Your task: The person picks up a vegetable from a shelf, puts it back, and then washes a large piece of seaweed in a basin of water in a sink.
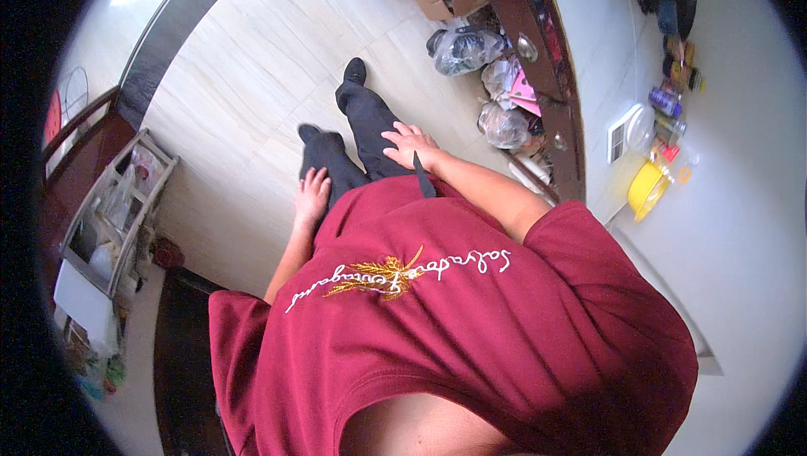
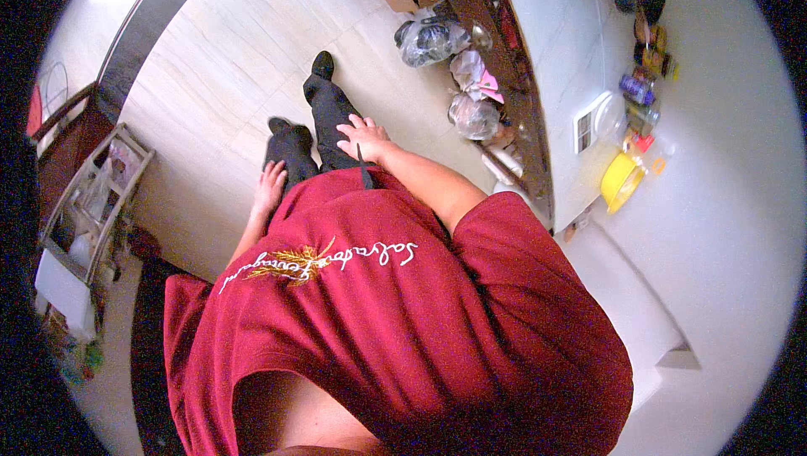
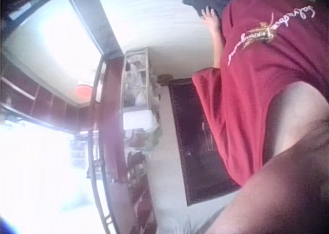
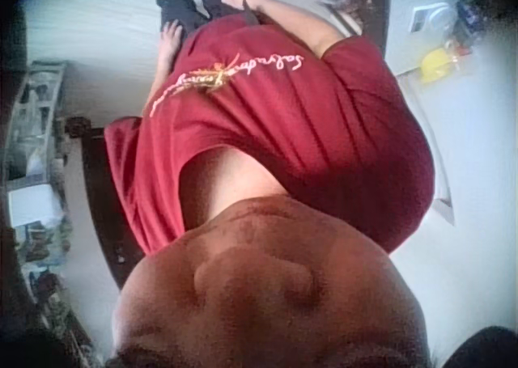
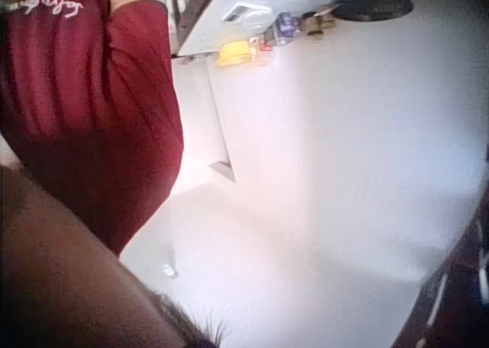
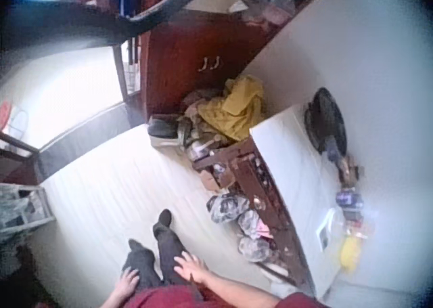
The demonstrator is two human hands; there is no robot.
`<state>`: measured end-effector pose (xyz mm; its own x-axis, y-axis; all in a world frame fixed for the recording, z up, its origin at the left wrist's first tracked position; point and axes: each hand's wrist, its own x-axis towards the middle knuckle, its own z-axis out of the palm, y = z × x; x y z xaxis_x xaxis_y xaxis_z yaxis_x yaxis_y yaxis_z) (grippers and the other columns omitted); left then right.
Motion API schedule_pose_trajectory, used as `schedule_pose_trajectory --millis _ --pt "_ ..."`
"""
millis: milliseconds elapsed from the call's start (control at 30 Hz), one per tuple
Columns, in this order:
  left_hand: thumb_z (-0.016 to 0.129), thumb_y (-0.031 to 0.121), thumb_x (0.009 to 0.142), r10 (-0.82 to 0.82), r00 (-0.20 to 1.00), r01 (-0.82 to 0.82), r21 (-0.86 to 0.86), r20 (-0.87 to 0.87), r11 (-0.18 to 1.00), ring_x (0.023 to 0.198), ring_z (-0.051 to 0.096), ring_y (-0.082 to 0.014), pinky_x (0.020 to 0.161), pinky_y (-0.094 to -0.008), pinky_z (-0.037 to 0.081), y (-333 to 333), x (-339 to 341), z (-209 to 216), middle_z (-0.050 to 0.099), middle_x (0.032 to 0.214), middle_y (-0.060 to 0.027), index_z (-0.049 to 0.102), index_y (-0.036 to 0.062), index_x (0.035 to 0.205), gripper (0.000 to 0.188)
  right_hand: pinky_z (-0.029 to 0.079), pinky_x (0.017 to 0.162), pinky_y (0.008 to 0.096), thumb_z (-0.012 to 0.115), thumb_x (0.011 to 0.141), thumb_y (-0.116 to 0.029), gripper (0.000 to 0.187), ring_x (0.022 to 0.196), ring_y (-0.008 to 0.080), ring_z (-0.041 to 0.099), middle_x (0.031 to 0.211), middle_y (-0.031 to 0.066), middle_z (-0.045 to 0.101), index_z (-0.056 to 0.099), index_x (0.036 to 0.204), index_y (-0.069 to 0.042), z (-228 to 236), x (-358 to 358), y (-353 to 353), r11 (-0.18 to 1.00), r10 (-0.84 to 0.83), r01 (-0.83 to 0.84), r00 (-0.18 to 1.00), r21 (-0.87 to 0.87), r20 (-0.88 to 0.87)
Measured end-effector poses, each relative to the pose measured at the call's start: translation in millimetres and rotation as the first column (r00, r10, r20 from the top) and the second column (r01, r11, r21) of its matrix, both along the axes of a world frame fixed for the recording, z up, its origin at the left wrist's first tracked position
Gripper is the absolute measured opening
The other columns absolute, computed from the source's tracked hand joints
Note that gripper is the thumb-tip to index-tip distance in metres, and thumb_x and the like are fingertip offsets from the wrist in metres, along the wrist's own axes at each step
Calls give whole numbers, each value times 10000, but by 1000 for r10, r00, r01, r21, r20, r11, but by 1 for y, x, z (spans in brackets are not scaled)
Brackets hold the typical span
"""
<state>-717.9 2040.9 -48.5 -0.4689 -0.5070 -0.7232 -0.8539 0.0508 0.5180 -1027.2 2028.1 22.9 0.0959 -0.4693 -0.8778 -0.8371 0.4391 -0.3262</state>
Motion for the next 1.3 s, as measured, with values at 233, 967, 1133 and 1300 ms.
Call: schedule_pose_trajectory --millis 233,967,1133,1300 --pt "369 355 898 -15 1000 8 318 19 948 1265 272 -264 1024 -384 259 79 46 23 354 1350 -52 447 155 1245 408 291 990 479 506 804 -429 543 1251 350 251 1418 93 190 358 1299 -262 -5 62 51 1000 -16 18 997 21 -78" --pt "433 279 887 636 714 -543 342 -293 767 1272 288 -231 1041 -312 220 244 172 32 340 1352 -152 447 48 1244 425 276 970 515 445 819 -495 530 1227 374 265 1388 116 240 394 1287 -252 25 163 183 925 375 -356 909 131 -183" --pt "434 282 887 573 795 -502 317 -198 805 1269 293 -231 1039 -312 224 250 175 41 345 1348 -152 448 47 1243 427 161 1032 535 324 803 -617 608 1318 349 88 1457 48 69 266 1341 -342 37 149 217 872 376 -375 925 315 60" --pt "434 284 887 481 874 -441 302 -69 845 1266 298 -230 1037 -311 227 254 165 53 350 1344 -152 448 46 1242 428 87 1048 527 282 826 -577 566 1332 331 29 1463 33 41 216 1349 -370 28 111 280 932 160 -219 964 290 214"
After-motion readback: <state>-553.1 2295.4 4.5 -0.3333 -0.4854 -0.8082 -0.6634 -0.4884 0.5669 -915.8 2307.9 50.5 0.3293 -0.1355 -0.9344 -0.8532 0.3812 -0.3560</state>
